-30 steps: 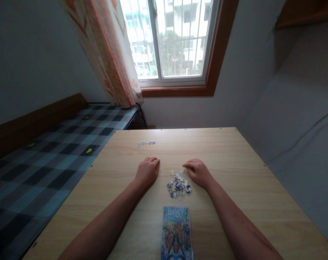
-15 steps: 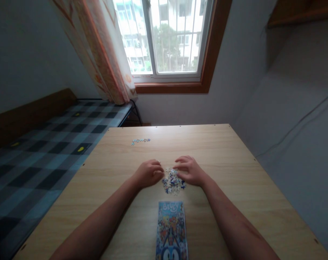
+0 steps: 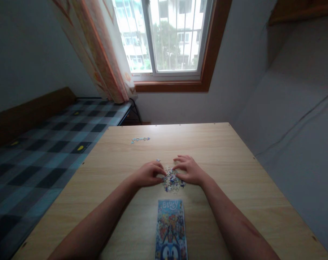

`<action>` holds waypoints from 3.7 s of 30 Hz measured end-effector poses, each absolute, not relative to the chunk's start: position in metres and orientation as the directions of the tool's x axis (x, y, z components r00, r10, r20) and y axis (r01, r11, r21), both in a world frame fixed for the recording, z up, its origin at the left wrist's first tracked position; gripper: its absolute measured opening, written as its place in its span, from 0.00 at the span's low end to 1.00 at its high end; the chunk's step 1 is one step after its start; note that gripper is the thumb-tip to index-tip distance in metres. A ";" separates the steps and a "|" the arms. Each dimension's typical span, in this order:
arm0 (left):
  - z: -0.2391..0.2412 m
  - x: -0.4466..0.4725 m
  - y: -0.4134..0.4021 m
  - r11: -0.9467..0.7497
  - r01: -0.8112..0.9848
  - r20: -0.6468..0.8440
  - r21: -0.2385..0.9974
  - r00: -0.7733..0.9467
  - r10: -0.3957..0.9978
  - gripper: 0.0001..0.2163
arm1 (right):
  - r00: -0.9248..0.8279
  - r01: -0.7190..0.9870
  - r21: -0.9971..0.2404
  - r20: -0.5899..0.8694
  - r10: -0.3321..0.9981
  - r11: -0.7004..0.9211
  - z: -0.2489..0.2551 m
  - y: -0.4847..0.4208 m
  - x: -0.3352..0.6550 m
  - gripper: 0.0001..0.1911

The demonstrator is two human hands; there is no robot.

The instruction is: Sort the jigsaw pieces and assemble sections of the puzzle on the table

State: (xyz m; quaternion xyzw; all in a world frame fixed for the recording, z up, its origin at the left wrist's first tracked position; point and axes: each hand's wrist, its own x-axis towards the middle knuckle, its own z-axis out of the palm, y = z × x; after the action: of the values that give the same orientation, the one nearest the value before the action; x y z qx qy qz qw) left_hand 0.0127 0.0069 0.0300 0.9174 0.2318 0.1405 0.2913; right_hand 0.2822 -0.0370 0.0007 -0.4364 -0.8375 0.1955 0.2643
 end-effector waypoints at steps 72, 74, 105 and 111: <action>0.047 -0.033 0.006 -0.481 0.870 0.029 0.104 0.481 0.876 0.12 | -0.187 0.433 -0.839 0.275 0.943 0.331 -0.008 -0.035 0.282 0.11; 0.046 -0.033 0.008 -0.503 0.859 0.042 0.092 0.502 0.864 0.12 | -0.189 0.447 -0.828 0.282 0.941 0.338 -0.008 -0.035 0.282 0.11; 0.025 -0.040 0.066 -0.092 0.995 0.051 -0.046 0.095 0.994 0.19 | -0.197 0.553 -0.763 0.271 0.942 0.335 -0.007 -0.033 0.281 0.13; 0.014 -0.040 0.070 -0.086 0.996 0.074 -0.023 0.087 0.993 0.21 | -0.198 0.561 -0.757 0.269 0.942 0.334 -0.008 -0.033 0.281 0.13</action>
State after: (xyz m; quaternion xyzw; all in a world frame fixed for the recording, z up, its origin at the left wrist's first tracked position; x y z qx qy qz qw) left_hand -0.0401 0.0700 0.0144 0.7366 0.6752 0.0195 -0.0333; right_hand 0.2813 -0.0326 -0.0080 -0.5155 -0.7292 0.2591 0.3679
